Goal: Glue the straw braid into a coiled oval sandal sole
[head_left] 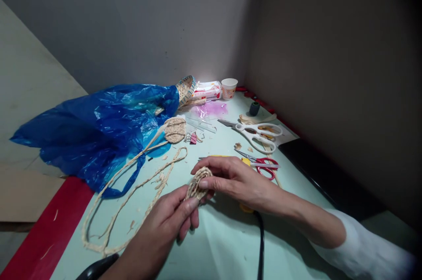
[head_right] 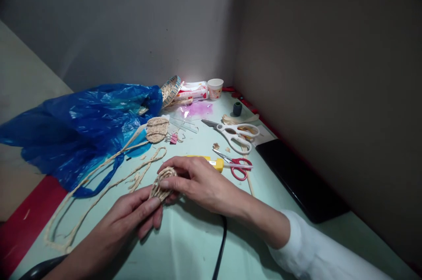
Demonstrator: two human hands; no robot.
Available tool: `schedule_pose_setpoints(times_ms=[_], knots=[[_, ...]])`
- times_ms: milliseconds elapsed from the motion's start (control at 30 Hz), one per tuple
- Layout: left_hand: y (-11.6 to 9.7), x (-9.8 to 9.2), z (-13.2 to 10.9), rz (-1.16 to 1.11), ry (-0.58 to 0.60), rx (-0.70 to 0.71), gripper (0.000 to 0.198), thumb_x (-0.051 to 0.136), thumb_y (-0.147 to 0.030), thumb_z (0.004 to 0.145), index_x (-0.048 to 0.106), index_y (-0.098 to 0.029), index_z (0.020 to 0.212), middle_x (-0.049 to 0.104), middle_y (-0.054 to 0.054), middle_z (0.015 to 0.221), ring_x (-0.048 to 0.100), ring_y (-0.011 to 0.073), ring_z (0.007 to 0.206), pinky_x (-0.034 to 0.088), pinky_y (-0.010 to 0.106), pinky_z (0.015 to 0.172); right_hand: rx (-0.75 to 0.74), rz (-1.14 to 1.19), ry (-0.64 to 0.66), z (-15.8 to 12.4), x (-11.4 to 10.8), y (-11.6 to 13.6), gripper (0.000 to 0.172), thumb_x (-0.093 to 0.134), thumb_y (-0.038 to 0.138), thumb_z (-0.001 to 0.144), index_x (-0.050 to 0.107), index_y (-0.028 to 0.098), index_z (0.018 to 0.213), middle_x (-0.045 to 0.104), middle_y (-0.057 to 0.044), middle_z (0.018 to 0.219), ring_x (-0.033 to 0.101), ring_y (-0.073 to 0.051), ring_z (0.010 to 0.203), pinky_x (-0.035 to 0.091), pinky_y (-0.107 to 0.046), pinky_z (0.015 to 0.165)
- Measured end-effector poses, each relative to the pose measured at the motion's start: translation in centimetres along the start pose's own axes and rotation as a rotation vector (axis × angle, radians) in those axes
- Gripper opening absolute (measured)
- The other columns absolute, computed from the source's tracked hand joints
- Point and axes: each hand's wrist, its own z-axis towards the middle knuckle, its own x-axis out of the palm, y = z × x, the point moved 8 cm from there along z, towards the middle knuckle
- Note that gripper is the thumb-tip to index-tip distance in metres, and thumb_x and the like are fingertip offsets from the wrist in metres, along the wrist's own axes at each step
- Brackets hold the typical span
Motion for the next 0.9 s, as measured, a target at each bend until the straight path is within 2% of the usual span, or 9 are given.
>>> schedule_pose_setpoints(times_ms=[133,233,333,400,533,667,800,900], knots=[[0.6,0.2,-0.2,-0.017,-0.013,-0.075,0.037,0.049,-0.051,0.093,0.062,-0.017,0.091,0.048,-0.004,0.064,0.038,0.0121,0.058,0.029,0.026,0.054,0.05,0.053,-0.045,0.1,-0.1,-1.2,0.024,0.058,0.032,0.092,0.068,0.016,0.075,0.064,-0.002,0.071,0.054,-0.014,0.065,0.044,-0.026,0.065],[1.1,0.3,-0.1,-0.015,-0.004,-0.073,0.036,0.05,-0.05,0.093,0.064,-0.017,0.095,0.047,-0.004,0.065,0.038,0.0125,0.061,0.029,0.026,0.057,0.084,0.068,-0.069,0.1,-0.1,-2.1,0.026,0.058,0.033,0.091,0.07,0.016,0.075,0.065,-0.003,0.069,0.053,-0.014,0.062,0.044,-0.027,0.065],[1.6,0.1,0.1,-0.083,-0.007,-0.072,0.035,0.052,-0.049,0.092,0.064,-0.016,0.091,0.045,-0.004,0.063,0.036,0.0114,0.059,0.026,0.026,0.055,0.102,0.064,-0.057,0.1,-0.1,-1.9,0.029,0.057,0.035,0.09,0.071,0.014,0.076,0.066,-0.004,0.071,0.054,-0.014,0.062,0.046,-0.028,0.065],[1.7,0.0,0.3,-0.129,0.011,-0.067,0.034,0.053,-0.047,0.092,0.065,-0.016,0.086,0.044,-0.005,0.06,0.034,0.0104,0.055,0.024,0.026,0.052,0.102,0.03,-0.053,0.1,-0.4,-1.3,0.03,0.059,0.039,0.09,0.072,0.014,0.082,0.067,-0.005,0.076,0.055,-0.014,0.064,0.046,-0.027,0.064],[1.5,0.3,0.4,-0.169,0.057,-0.055,0.031,0.055,-0.041,0.092,0.066,-0.014,0.083,0.044,-0.006,0.056,0.033,0.0092,0.051,0.023,0.025,0.051,0.078,-0.205,-0.147,-0.1,-1.6,0.0,0.033,0.067,0.043,0.085,0.073,0.017,0.104,0.07,-0.003,0.081,0.058,-0.015,0.067,0.045,-0.026,0.064],[1.5,0.8,0.2,-0.166,0.035,-0.066,0.032,0.055,-0.041,0.092,0.067,-0.013,0.084,0.045,-0.005,0.056,0.035,0.009,0.051,0.025,0.025,0.051,-0.005,-0.195,-0.17,-0.5,-0.8,0.3,0.018,0.066,0.032,0.086,0.075,0.017,0.085,0.071,-0.001,0.076,0.06,-0.015,0.071,0.044,-0.025,0.066],[1.0,1.1,0.0,-0.143,0.041,-0.051,0.032,0.054,-0.04,0.094,0.067,-0.012,0.085,0.05,-0.004,0.056,0.038,0.0084,0.051,0.028,0.024,0.051,0.007,-0.147,-0.187,-0.5,-0.6,-0.2,0.016,0.066,0.03,0.085,0.074,0.017,0.078,0.069,-0.001,0.072,0.058,-0.015,0.067,0.043,-0.025,0.064],[0.4,1.6,0.0,-0.217,0.134,-0.021,0.028,0.059,-0.037,0.091,0.064,-0.014,0.107,0.06,-0.001,0.071,0.044,0.008,0.053,0.035,0.023,0.054,0.023,-0.131,-0.182,-0.2,-1.4,-0.4,0.019,0.066,0.031,0.085,0.073,0.016,0.075,0.063,0.001,0.067,0.052,-0.013,0.062,0.039,-0.025,0.059]])
